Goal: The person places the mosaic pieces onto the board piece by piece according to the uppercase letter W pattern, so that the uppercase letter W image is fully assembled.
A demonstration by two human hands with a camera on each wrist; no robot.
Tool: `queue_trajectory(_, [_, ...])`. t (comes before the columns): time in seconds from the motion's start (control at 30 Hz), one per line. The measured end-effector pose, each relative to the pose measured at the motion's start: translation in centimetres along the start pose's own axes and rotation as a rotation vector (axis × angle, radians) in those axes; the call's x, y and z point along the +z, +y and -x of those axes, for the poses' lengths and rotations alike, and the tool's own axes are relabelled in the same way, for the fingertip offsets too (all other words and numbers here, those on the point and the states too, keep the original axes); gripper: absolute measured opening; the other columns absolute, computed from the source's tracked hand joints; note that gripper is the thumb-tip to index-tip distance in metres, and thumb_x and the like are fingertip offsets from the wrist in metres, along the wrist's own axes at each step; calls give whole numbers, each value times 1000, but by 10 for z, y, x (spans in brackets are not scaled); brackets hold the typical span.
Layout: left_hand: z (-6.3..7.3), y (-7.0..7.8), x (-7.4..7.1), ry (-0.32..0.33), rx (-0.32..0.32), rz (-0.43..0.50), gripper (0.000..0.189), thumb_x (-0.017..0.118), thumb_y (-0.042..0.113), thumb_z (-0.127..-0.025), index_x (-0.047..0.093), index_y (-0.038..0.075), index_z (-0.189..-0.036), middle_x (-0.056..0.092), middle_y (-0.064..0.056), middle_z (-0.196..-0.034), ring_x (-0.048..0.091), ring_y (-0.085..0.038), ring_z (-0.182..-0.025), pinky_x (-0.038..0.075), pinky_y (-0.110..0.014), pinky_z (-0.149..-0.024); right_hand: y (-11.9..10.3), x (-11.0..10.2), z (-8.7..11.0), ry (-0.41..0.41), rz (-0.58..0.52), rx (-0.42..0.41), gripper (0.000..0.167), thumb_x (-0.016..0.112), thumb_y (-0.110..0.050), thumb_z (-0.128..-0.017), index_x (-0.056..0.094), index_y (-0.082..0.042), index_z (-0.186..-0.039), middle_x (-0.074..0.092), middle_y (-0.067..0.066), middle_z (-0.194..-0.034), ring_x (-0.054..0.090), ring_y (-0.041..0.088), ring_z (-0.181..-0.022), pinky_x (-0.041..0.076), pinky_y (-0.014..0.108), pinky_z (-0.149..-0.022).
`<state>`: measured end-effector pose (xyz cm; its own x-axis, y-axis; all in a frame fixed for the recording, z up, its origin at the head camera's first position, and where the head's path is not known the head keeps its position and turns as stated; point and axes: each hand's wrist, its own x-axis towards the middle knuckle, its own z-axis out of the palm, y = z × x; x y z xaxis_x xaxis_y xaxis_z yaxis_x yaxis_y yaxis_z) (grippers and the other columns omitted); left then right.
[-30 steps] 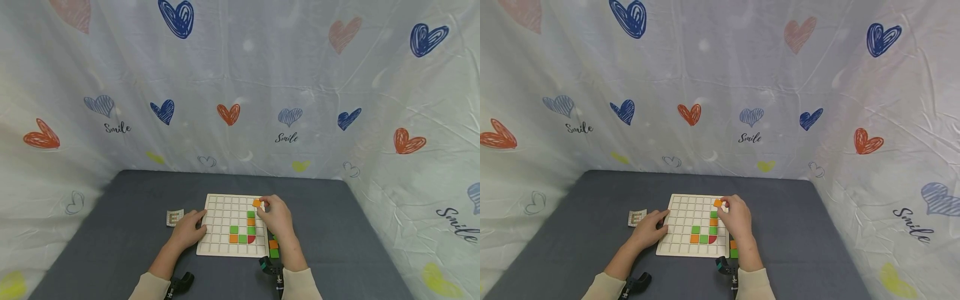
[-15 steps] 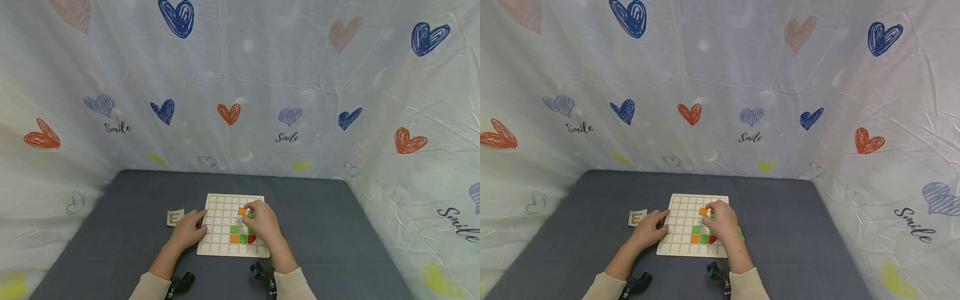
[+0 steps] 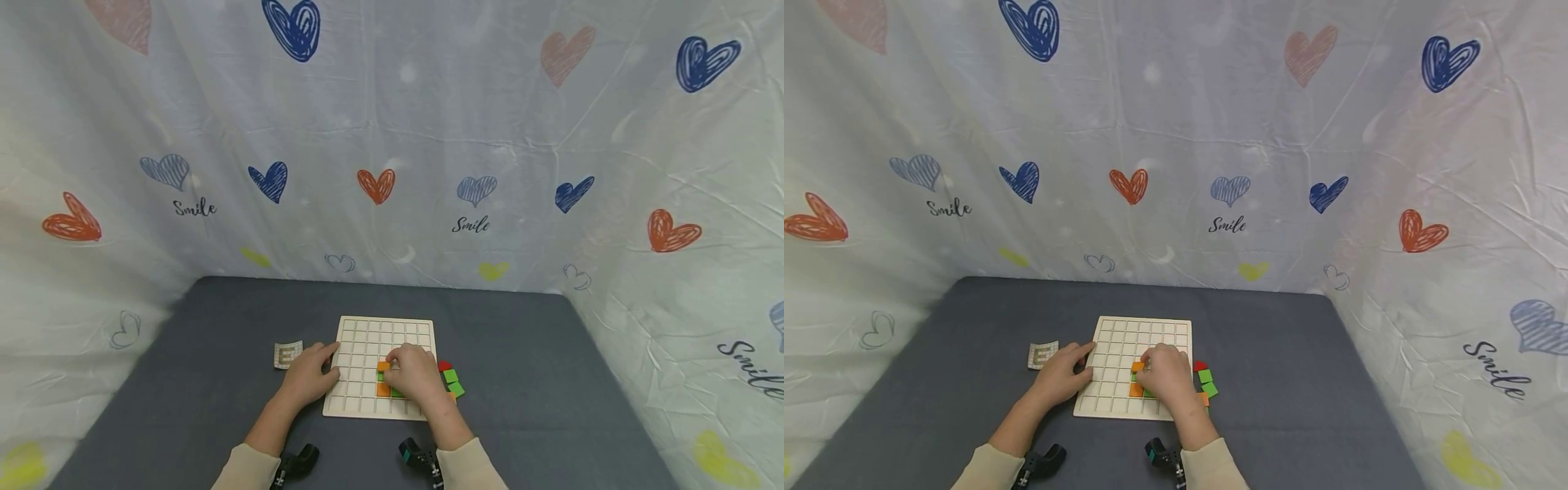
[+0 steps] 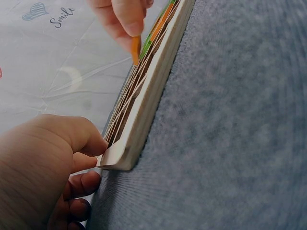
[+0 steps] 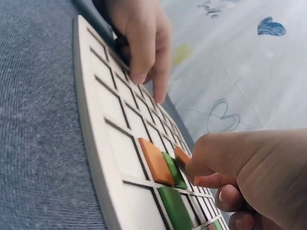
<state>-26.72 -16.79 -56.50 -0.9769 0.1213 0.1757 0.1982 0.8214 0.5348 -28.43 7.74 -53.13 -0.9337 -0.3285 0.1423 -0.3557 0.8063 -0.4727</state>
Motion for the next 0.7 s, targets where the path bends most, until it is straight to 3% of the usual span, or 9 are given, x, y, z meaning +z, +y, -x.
queue_trajectory(0.2, [2, 0, 0, 14, 14, 1, 53, 67, 16, -90, 63, 4, -141, 44, 4, -79, 35, -12, -61, 32, -31, -59, 2, 5, 0, 9, 26, -1, 20, 72, -18, -77, 83, -15, -94, 66, -6, -87, 58, 16, -80, 41, 41, -75])
queue_trajectory(0.43, [1, 0, 0, 7, 9, 7, 52, 67, 15, -91, 62, 4, -142, 45, 4, -79, 35, -12, -62, 32, -31, -59, 2, 5, 0, 95, 66, -41, 14, 74, -17, -87, 86, -18, -94, 65, -6, -81, 57, 15, -70, 42, 35, -66])
queue_trajectory(0.7, [-1, 1, 0, -6, 0, 3, 53, 67, 16, -91, 62, 4, -142, 43, 3, -78, 34, -14, -62, 31, -32, -60, 2, 7, 1, 182, 131, -48, 5, 82, -21, -87, 86, -18, -85, 63, -6, -75, 56, 14, -67, 38, 27, -56])
